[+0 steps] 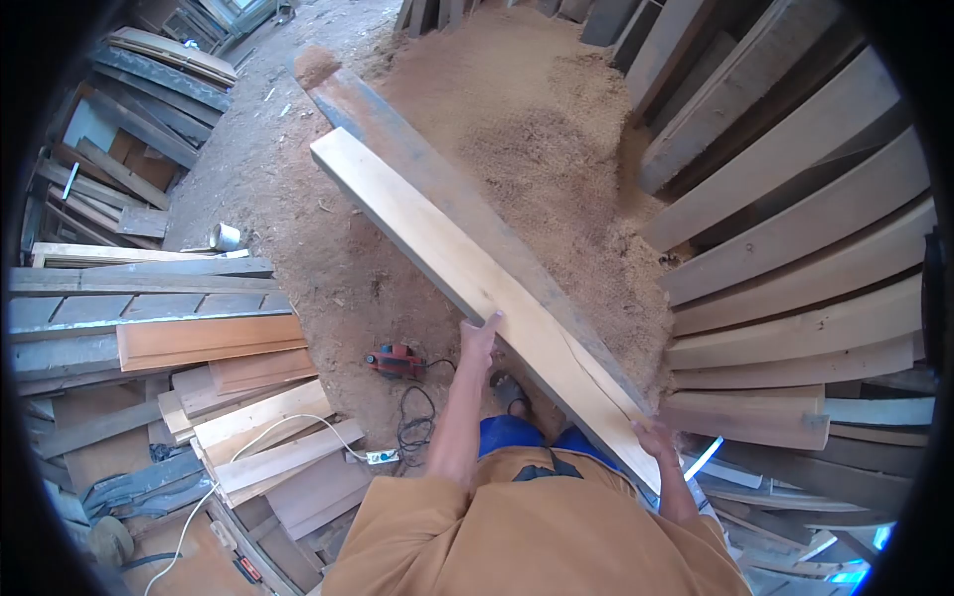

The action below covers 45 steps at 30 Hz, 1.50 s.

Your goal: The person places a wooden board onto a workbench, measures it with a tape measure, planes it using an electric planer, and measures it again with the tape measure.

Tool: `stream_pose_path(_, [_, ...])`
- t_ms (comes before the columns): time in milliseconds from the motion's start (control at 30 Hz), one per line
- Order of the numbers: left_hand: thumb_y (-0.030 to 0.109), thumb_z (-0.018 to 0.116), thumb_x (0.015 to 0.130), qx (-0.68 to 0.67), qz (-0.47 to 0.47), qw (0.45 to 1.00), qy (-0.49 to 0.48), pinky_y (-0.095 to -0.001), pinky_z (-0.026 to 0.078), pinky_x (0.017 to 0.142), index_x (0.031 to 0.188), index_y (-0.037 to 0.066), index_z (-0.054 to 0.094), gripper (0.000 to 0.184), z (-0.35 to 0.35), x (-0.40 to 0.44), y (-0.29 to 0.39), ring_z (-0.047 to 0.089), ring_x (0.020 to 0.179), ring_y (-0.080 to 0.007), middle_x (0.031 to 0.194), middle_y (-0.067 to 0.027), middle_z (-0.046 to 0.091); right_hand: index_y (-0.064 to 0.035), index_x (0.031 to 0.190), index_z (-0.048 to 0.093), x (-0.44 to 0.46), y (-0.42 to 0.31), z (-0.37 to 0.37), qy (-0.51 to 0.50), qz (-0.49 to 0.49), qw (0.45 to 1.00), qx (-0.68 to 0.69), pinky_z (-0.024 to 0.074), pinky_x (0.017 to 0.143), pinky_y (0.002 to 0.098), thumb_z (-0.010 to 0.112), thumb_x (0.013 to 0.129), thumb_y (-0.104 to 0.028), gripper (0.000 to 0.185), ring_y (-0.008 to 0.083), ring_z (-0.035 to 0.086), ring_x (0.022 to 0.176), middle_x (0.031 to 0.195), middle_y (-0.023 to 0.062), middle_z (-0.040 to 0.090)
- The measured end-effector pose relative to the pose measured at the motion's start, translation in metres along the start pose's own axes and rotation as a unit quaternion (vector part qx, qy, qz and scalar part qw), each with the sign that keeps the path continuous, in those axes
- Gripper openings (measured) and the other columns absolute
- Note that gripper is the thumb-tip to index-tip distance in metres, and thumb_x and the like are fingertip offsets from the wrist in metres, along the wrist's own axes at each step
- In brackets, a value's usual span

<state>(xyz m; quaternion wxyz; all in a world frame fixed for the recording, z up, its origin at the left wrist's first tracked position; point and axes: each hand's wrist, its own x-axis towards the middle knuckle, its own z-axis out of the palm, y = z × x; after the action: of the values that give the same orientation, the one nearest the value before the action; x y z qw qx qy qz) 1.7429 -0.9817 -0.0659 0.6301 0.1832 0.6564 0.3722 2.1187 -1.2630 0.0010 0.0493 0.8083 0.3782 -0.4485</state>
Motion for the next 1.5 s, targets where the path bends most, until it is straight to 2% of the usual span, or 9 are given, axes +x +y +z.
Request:
stream_pose_path(200, [0.019,0.075,0.091,0.034,0.049,0.994,-0.089,-0.0308,0.056,0.068,0.126,-0.009,0.054,0.050,0.031,-0.027,0.046,0.065,0.082,-0.0195,0.103,-0.0148,0.067,0.0015,0.145,0.050,-0.006,-0.008,0.013,0.010,-0.046,0.990,0.130,0.0358,0.117,0.0435,0.069,0.089,-0.050,0.078,0.0410,0.043,0.142,0.149,0.0258,0.050])
stream_pose_path(267, [0.022,0.076,0.090,0.110,0.147,0.977,-0.107,-0.0365,0.055,0.082,0.134,-0.010,0.048,0.061,0.054,-0.024,0.037,0.065,0.096,-0.0256,0.111,-0.0209,0.065,0.0033,0.150,0.040,-0.034,-0.052,-0.015,-0.008,-0.073,0.989,0.132,0.0352,0.118,0.0436,0.072,0.087,-0.049,0.088,0.0419,0.040,0.144,0.152,0.0276,0.045])
stream_pose_path(433, [0.027,0.075,0.086,0.455,0.318,0.830,-0.056,-0.0484,0.036,0.112,0.152,-0.007,0.031,0.086,0.090,-0.044,0.027,0.045,0.132,-0.0457,0.141,-0.0365,0.044,0.0062,0.156,0.018,-0.052,-0.063,-0.001,0.064,-0.107,0.984,-0.128,0.0354,0.118,0.0453,0.081,0.077,-0.047,0.114,0.0444,0.041,0.142,0.149,0.0328,0.045])
stream_pose_path(600, [0.034,0.072,0.086,0.558,0.339,0.740,-0.162,-0.0548,0.024,0.120,0.155,-0.001,0.034,0.085,0.074,-0.082,-0.007,0.026,0.144,-0.0555,0.154,-0.0401,0.026,0.0041,0.155,0.021,-0.025,-0.045,0.009,-0.007,-0.077,0.997,-0.025,0.0364,0.118,0.0437,0.088,0.069,-0.041,0.119,0.0433,0.045,0.140,0.148,0.0323,0.046])
stream_pose_path(700, [0.034,0.070,0.086,0.586,0.353,0.695,-0.220,-0.0558,0.028,0.118,0.153,0.001,0.037,0.081,0.051,-0.105,-0.031,0.025,0.143,-0.0563,0.155,-0.0394,0.024,0.0033,0.155,0.024,-0.001,-0.031,-0.002,-0.047,-0.115,0.992,0.022,0.0359,0.118,0.0421,0.091,0.064,-0.039,0.120,0.0402,0.047,0.139,0.148,0.0296,0.047])
stream_pose_path(900, [0.035,0.070,0.088,0.502,0.250,0.790,-0.247,-0.0472,0.039,0.114,0.148,0.003,0.047,0.071,0.013,-0.108,-0.064,0.051,0.132,-0.0438,0.141,-0.0276,0.055,0.0032,0.155,0.027,0.017,-0.022,0.003,-0.056,-0.110,0.992,0.042,0.0338,0.119,0.0405,0.093,0.060,-0.038,0.122,0.0374,0.045,0.141,0.150,0.0270,0.047])
stream_pose_path(1000, [0.037,0.070,0.090,0.435,0.075,0.867,-0.232,-0.0410,0.050,0.103,0.144,-0.001,0.049,0.068,0.015,-0.103,-0.073,0.066,0.114,-0.0358,0.124,-0.0221,0.068,0.0052,0.154,0.028,0.021,-0.016,0.010,-0.043,-0.100,0.994,0.031,0.0337,0.119,0.0403,0.093,0.059,-0.038,0.123,0.0376,0.045,0.141,0.149,0.0282,0.047])
stream_pose_path(1200, [0.035,0.069,0.095,0.337,0.021,0.912,-0.234,-0.0351,0.054,0.089,0.141,-0.002,0.050,0.062,0.037,-0.068,-0.085,0.069,0.103,-0.0245,0.117,-0.0142,0.071,0.0082,0.151,0.028,0.023,-0.017,0.006,-0.076,-0.085,0.991,0.075,0.0345,0.119,0.0393,0.094,0.057,-0.040,0.125,0.0380,0.046,0.140,0.147,0.0297,0.048])
stream_pose_path(1500, [0.037,0.070,0.096,0.126,-0.150,0.949,-0.247,-0.0407,0.051,0.092,0.132,0.010,0.056,0.047,0.074,-0.063,-0.058,0.061,0.113,-0.0194,0.123,-0.0066,0.066,0.0068,0.153,0.026,0.025,-0.022,0.004,-0.097,-0.071,0.987,0.109,0.0363,0.117,0.0381,0.095,0.056,-0.038,0.128,0.0374,0.047,0.140,0.147,0.0290,0.049])
